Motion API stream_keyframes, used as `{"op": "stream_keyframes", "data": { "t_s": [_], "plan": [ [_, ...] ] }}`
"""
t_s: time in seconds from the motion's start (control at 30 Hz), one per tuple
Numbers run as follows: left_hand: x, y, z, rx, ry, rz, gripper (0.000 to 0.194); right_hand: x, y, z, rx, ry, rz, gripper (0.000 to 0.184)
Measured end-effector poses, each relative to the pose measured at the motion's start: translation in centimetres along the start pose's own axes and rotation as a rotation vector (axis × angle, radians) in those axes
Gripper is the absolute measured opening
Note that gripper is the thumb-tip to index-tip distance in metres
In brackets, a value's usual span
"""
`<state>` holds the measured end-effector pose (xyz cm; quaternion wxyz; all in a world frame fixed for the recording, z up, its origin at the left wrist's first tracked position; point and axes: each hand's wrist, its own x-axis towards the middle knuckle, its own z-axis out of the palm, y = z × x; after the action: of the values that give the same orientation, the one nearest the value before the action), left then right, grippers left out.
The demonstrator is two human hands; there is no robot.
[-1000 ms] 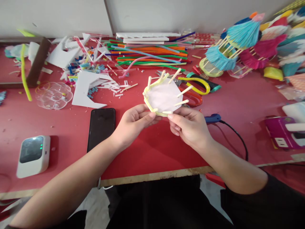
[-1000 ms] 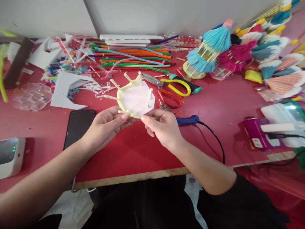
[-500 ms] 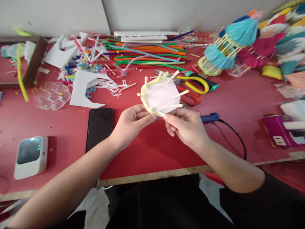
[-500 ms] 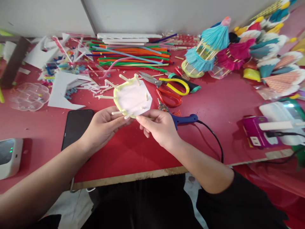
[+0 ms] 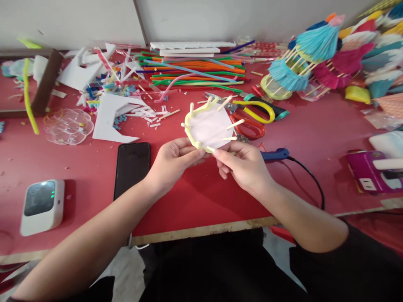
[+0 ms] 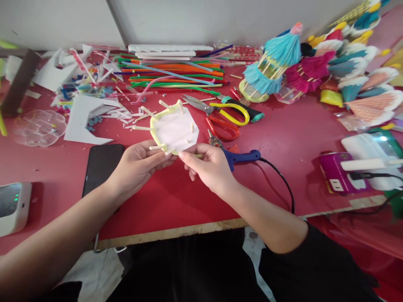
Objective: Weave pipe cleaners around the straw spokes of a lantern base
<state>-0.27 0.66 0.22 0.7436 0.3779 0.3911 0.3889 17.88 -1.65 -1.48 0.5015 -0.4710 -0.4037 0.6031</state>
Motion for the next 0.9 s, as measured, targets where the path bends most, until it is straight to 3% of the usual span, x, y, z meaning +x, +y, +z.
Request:
{"op": "stream_keyframes", "data": {
  "t_s": [0.33, 0.7, 0.8, 0.9],
  "plan": [
    [0.1, -0.1, 0.2, 0.086, -0.001, 0.040, 0.032, 0.0, 0.2, 0.1, -0.027, 0.022, 0.038, 0.026],
    [0.1, -0.1, 0.2, 0.056, 0.024, 0.019, 0.023, 0.1, 0.0, 0.2, -0.037, 0.017, 0.020, 0.022],
    [0.1, -0.1, 0.2, 0.024, 0.032, -0.007, 0.021, -0.3, -0.2, 0.3, -0.172, 0.029, -0.065, 0.022],
    [0.0, 0.2, 0.3, 0.016, 0.038, -0.055, 0.023, -0.9, -0.7, 0.4, -0.558, 0.115, -0.375, 0.019]
  ]
}}
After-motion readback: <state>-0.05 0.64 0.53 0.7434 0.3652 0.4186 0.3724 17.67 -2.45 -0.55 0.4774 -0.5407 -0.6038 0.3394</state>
